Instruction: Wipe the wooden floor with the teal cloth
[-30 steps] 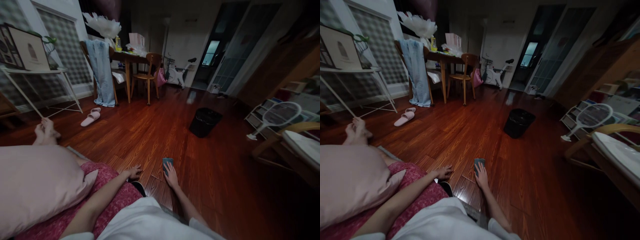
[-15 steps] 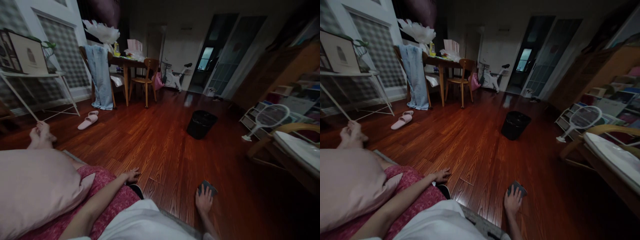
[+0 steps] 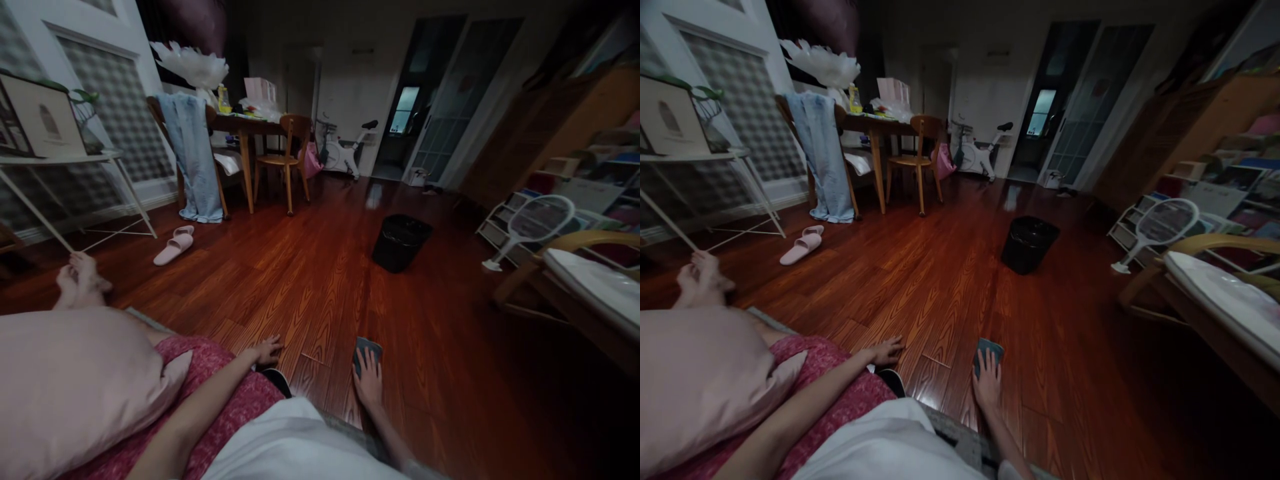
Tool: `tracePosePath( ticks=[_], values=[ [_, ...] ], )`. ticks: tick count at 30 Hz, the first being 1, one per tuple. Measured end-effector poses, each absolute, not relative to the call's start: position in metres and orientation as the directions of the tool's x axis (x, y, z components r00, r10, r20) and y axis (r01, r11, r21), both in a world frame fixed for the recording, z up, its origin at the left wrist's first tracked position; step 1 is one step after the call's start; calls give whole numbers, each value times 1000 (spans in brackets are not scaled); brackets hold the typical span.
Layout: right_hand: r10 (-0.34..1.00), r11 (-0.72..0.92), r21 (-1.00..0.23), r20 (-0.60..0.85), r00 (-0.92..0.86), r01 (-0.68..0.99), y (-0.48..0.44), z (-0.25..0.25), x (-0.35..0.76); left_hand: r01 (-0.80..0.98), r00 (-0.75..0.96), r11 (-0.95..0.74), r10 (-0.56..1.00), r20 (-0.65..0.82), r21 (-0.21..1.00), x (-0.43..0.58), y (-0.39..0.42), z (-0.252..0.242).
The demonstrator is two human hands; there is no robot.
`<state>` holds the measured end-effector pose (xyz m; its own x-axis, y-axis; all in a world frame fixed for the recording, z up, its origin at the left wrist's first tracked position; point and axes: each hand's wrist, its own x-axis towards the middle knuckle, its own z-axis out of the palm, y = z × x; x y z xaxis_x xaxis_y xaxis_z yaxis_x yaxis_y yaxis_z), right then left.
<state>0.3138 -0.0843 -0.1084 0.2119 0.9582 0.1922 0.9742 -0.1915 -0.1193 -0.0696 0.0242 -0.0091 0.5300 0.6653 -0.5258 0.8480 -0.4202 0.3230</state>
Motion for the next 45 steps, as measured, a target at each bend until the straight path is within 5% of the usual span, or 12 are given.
tracePosePath(
  ticks=[14, 24, 33, 40, 45],
  values=[
    [770, -524, -265, 258, 583, 809, -90, -98, 373, 843, 535, -466, 676, -507, 268, -58, 15, -3],
    [875, -401, -182, 216, 434, 898, -103, -106, 390, 754, 644, -592, 578, -501, 285, -6, 7, 12],
    [681, -628, -289, 246, 690, 723, -88, -101, 383, 788, 593, -558, 579, -559, 258, 66, -3, -7],
    [906, -359, -189, 166, 390, 914, -80, -105, 371, 804, 587, -512, 600, -543, 304, 70, 2, -21],
    [833, -494, -204, 168, 527, 845, -69, -101, 436, 817, 570, -498, 619, -540, 292, 72, 2, -23]
  ],
)
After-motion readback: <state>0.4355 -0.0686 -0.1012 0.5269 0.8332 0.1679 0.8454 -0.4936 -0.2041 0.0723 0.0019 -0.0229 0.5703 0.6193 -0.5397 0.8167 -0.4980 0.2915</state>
